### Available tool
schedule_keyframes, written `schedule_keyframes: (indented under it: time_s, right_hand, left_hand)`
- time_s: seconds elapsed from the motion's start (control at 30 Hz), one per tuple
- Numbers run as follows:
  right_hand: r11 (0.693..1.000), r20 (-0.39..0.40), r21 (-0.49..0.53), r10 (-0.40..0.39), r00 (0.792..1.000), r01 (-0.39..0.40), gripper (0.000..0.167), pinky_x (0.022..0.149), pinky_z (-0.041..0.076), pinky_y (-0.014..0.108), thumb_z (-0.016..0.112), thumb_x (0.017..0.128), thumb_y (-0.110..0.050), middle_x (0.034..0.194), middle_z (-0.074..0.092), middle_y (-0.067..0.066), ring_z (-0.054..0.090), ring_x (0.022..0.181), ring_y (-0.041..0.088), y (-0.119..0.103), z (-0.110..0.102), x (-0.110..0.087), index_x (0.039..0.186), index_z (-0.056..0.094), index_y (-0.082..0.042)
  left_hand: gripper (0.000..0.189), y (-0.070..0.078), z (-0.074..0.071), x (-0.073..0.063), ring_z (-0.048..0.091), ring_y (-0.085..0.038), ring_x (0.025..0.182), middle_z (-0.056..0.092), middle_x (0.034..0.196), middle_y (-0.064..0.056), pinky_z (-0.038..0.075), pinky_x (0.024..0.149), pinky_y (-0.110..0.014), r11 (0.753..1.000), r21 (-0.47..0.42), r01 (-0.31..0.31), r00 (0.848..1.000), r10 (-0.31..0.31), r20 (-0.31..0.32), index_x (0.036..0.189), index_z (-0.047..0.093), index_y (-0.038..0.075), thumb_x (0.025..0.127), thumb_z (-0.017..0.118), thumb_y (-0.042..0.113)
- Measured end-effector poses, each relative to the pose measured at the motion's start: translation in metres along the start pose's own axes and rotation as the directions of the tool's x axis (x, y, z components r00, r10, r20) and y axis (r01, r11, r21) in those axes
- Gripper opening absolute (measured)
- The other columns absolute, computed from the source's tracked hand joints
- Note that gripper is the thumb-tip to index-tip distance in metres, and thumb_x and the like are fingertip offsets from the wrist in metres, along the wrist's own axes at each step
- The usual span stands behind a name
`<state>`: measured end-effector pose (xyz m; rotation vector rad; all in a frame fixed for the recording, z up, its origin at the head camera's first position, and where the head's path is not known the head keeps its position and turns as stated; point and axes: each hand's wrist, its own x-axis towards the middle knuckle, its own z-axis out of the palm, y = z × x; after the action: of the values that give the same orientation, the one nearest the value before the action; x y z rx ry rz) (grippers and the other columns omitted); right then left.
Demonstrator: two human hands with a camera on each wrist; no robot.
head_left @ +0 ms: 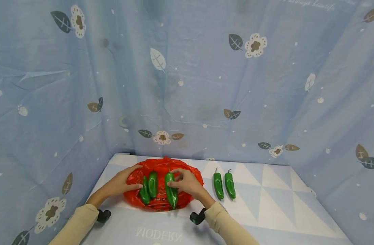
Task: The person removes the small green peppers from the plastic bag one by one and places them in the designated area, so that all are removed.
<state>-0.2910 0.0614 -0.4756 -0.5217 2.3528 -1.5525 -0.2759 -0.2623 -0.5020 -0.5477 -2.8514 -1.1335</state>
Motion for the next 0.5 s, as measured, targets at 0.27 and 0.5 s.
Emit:
schedule_keyframes:
  time_s: [0.27,0.5]
  right_hand:
    - [0.999,-0.008,0.027,-0.025,1.000,0.025,0.050,0.071,0.063,0.050,0.085,0.086,-0.021,0.100,0.067,0.009,0.070,0.073,0.024,-0.004,-0.010,-0.006,0.131,0.065,-0.014]
    - [0.999,-0.023,0.016,-0.041,0.999,0.041,0.051,0.070,0.063,0.045,0.085,0.087,-0.024,0.102,0.068,0.009,0.070,0.076,0.024,-0.004,-0.020,-0.011,0.134,0.065,-0.015]
  left_hand:
    - [0.086,0.002,0.000,-0.002,0.044,-0.047,0.139,0.048,0.152,-0.022,0.041,0.107,-0.067,1.000,-0.007,-0.001,1.000,0.001,-0.004,0.154,0.043,0.007,0.086,0.082,0.044]
    - [0.089,0.000,0.001,-0.002,0.043,-0.049,0.139,0.047,0.152,-0.024,0.040,0.107,-0.068,1.000,0.002,-0.003,1.000,0.003,-0.003,0.155,0.041,0.006,0.087,0.082,0.046]
